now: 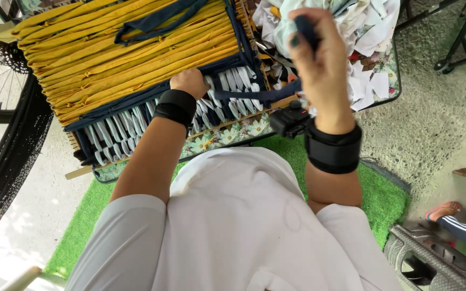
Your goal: The person is weaving dark blue fabric strips into a yellow rug base.
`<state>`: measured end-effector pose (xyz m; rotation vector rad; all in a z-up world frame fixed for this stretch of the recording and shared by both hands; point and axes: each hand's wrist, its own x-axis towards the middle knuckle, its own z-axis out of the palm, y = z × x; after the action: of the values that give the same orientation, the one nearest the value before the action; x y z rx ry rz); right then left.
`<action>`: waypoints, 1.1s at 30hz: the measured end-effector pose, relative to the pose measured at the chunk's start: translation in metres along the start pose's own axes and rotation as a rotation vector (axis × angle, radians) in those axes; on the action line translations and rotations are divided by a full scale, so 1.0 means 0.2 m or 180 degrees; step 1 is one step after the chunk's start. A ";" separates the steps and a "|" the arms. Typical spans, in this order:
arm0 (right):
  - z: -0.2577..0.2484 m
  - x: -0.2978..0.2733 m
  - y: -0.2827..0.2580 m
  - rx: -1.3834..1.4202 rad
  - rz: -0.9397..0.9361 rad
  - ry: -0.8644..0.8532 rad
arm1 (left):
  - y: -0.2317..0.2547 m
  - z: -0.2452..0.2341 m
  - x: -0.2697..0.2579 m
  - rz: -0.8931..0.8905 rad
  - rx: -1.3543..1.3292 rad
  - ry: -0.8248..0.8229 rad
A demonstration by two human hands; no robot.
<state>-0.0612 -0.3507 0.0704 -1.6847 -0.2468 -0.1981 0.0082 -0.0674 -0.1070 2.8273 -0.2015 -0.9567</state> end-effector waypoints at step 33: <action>0.80 -0.07 1.13 -0.1511 0.1423 -0.1174 | -0.42 0.20 -0.14 0.0962 -0.1229 0.0708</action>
<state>-0.0146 -0.2204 -0.1695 -2.1958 -0.0914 0.4237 -0.0308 0.0155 -0.1367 2.4317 -0.3610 -0.5436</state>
